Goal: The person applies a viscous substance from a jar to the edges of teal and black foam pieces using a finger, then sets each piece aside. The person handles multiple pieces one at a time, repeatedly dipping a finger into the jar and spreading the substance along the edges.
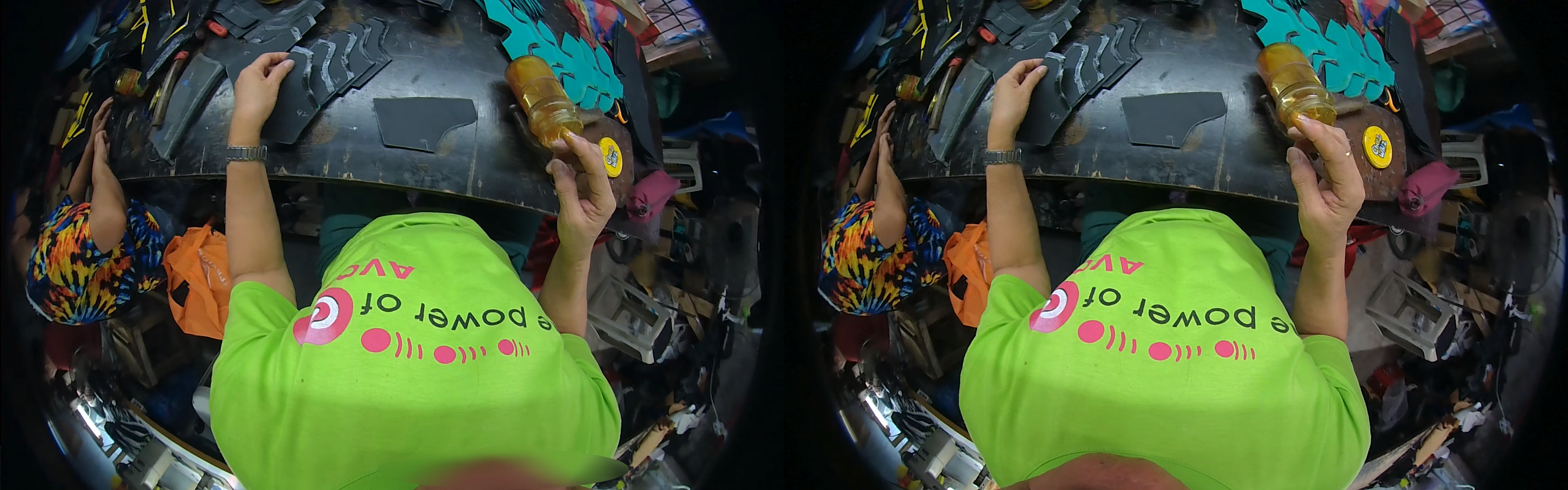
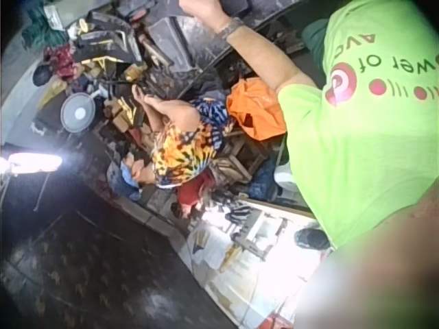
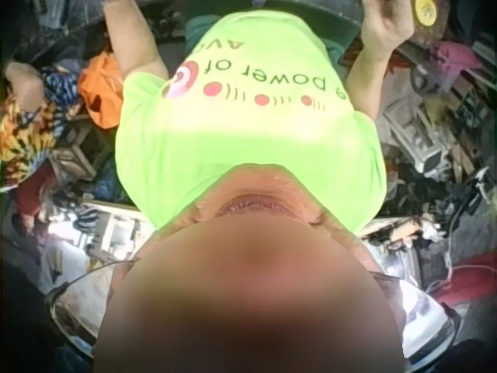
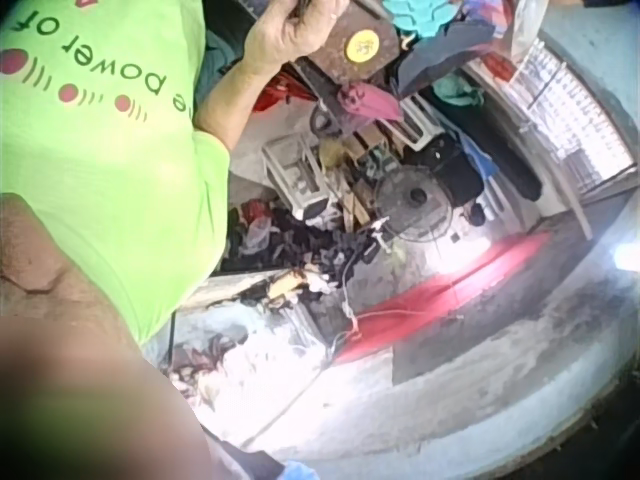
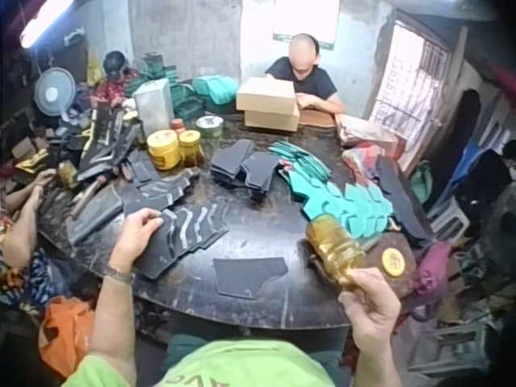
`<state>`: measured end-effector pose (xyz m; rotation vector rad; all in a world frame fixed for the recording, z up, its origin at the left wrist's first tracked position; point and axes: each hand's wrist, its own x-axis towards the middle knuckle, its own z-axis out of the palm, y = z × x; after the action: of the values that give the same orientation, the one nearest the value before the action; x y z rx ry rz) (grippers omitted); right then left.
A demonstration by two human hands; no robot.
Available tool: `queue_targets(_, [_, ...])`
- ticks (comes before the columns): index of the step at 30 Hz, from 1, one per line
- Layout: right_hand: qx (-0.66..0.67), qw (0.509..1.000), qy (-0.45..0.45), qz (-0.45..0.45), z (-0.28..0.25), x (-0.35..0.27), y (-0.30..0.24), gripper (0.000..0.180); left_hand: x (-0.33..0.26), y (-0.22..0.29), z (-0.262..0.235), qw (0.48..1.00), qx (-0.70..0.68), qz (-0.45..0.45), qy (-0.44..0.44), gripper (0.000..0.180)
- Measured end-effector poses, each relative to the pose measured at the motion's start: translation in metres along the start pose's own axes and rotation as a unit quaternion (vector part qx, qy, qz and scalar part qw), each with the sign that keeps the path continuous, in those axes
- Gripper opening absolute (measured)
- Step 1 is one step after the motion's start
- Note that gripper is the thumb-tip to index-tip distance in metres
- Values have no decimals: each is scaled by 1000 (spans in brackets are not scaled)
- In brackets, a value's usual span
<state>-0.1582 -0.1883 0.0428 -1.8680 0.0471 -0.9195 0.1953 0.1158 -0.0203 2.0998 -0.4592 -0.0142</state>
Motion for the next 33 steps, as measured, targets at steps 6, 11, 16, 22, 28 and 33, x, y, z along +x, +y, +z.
queue_targets(6, [-136,990,2,40,-20,9,-10,35,-27,57,18,943,218,229,104,28])
queue_targets(11, [-315,930,-43,185,-40,13,-13,35,-78,110,91,952,53,270,-132,32])
queue_targets(16, [-387,897,-114,180,-34,0,-12,49,-96,122,131,926,174,313,-121,46])
queue_targets(22, [-472,845,-156,198,-22,-4,-5,59,-88,128,132,947,111,233,-193,43])
queue_targets(28, [-407,885,-152,168,-28,7,-25,33,-87,137,121,949,-85,110,-282,37])
queue_targets(33, [-62,995,-42,68,-16,12,-50,37,-102,152,114,901,-237,64,-358,29])
